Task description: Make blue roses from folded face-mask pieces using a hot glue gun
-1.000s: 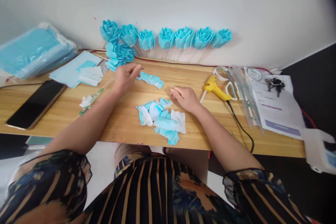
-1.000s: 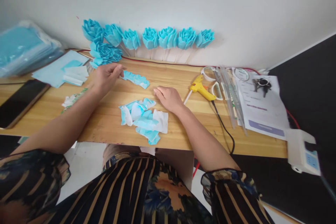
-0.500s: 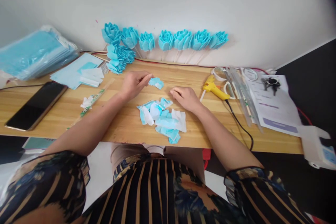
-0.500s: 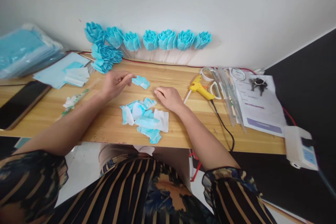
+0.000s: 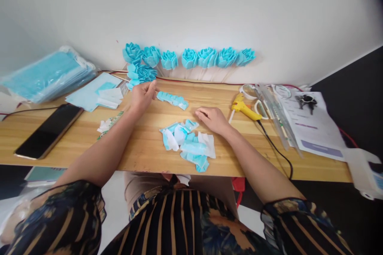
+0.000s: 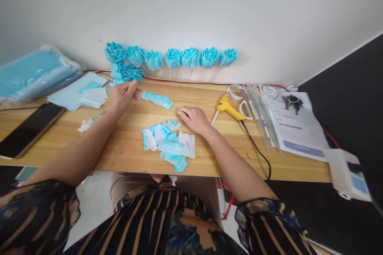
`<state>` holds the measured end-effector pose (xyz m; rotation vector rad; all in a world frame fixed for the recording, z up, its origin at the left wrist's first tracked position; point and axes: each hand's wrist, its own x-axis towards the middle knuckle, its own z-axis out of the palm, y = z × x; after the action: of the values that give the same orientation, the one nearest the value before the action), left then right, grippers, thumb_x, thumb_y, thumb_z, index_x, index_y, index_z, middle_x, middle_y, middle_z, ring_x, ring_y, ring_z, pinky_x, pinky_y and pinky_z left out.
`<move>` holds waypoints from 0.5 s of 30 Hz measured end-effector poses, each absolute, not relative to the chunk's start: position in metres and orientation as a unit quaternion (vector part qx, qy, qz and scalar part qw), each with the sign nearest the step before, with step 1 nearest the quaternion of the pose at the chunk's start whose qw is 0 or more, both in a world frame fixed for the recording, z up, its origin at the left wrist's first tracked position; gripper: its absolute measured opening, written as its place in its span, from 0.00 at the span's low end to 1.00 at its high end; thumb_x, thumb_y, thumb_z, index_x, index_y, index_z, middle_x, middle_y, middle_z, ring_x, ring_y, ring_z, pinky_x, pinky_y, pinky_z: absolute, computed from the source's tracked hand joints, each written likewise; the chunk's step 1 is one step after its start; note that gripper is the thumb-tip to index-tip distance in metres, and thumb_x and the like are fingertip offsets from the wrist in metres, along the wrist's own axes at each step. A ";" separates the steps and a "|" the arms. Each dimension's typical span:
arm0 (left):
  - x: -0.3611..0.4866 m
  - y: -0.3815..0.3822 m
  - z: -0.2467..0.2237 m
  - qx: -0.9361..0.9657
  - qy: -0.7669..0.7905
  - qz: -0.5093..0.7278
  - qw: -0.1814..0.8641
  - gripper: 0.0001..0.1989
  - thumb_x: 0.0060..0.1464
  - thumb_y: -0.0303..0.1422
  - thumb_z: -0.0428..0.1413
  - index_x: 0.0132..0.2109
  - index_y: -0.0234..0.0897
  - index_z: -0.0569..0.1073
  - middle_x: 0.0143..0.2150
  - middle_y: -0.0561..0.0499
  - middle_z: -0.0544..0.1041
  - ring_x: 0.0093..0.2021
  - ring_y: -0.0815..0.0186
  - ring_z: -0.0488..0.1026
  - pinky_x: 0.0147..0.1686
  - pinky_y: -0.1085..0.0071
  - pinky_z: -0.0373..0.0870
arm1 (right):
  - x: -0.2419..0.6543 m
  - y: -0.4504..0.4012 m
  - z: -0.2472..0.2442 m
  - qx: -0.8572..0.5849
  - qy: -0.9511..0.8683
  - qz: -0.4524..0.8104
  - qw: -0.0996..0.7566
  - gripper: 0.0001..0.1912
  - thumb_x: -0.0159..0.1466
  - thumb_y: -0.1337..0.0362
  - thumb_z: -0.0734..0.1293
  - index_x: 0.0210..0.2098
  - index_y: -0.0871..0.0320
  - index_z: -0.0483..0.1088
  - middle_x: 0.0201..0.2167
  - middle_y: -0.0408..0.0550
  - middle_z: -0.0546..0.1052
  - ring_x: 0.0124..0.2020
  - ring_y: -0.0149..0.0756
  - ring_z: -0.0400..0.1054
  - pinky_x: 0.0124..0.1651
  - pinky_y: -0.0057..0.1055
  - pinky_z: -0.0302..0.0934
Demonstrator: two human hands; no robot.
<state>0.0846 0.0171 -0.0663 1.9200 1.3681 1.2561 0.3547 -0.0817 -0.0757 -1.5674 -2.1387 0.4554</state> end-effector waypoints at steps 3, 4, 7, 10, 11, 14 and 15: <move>0.091 0.012 -0.066 0.698 0.491 0.455 0.255 0.25 0.63 0.45 0.48 0.21 0.36 0.69 0.19 0.53 0.70 0.23 0.70 0.67 0.29 0.72 0.63 | 0.355 -0.083 -0.075 -0.569 -0.772 0.172 0.227 0.15 0.67 0.60 0.60 0.27 0.57 0.71 0.25 0.44 0.76 0.26 0.32 0.65 0.32 0.28 0.51; 0.094 0.008 -0.065 0.705 0.482 0.450 0.263 0.25 0.62 0.45 0.48 0.22 0.36 0.70 0.18 0.53 0.70 0.22 0.70 0.66 0.28 0.72 0.62 | 0.355 -0.083 -0.074 -0.567 -0.772 0.178 0.227 0.14 0.67 0.60 0.61 0.29 0.57 0.73 0.26 0.44 0.77 0.27 0.32 0.66 0.33 0.28 0.51; 0.104 -0.005 -0.062 0.740 0.442 0.418 0.286 0.24 0.62 0.46 0.48 0.25 0.35 0.74 0.18 0.54 0.68 0.21 0.70 0.63 0.25 0.72 0.58 | 0.355 -0.087 -0.071 -0.554 -0.774 0.214 0.218 0.12 0.65 0.57 0.64 0.37 0.56 0.77 0.29 0.43 0.79 0.28 0.31 0.67 0.33 0.28 0.53; 0.115 -0.018 -0.060 0.789 0.379 0.366 0.316 0.24 0.61 0.46 0.49 0.26 0.33 0.75 0.19 0.53 0.69 0.22 0.71 0.64 0.25 0.73 0.58 | 0.355 -0.090 -0.067 -0.542 -0.777 0.251 0.199 0.14 0.63 0.55 0.67 0.43 0.55 0.77 0.29 0.42 0.79 0.27 0.30 0.67 0.33 0.28 0.54; 0.118 -0.022 -0.060 0.805 0.355 0.346 0.327 0.24 0.61 0.46 0.50 0.26 0.33 0.75 0.19 0.53 0.69 0.23 0.71 0.64 0.26 0.74 0.58 | 0.354 -0.091 -0.066 -0.539 -0.779 0.255 0.195 0.15 0.62 0.55 0.67 0.43 0.55 0.77 0.30 0.43 0.79 0.27 0.30 0.67 0.33 0.28 0.55; 0.124 -0.031 -0.059 0.843 0.293 0.285 0.351 0.22 0.60 0.45 0.51 0.26 0.33 0.74 0.20 0.54 0.70 0.23 0.71 0.64 0.25 0.74 0.58 | 0.353 -0.092 -0.065 -0.537 -0.793 0.225 0.179 0.12 0.60 0.57 0.68 0.40 0.56 0.76 0.33 0.44 0.79 0.30 0.31 0.67 0.34 0.28 0.55; 0.126 -0.032 -0.058 0.852 0.275 0.268 0.355 0.22 0.60 0.45 0.52 0.26 0.33 0.73 0.20 0.54 0.70 0.23 0.71 0.64 0.25 0.74 0.58 | 0.352 -0.092 -0.065 -0.537 -0.799 0.207 0.172 0.10 0.60 0.59 0.68 0.38 0.57 0.75 0.33 0.45 0.78 0.30 0.32 0.67 0.34 0.28 0.55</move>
<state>0.1256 -0.0325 -0.0584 2.2019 0.7113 0.6924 0.3518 -0.0916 -0.0654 -1.5258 -2.2690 0.5878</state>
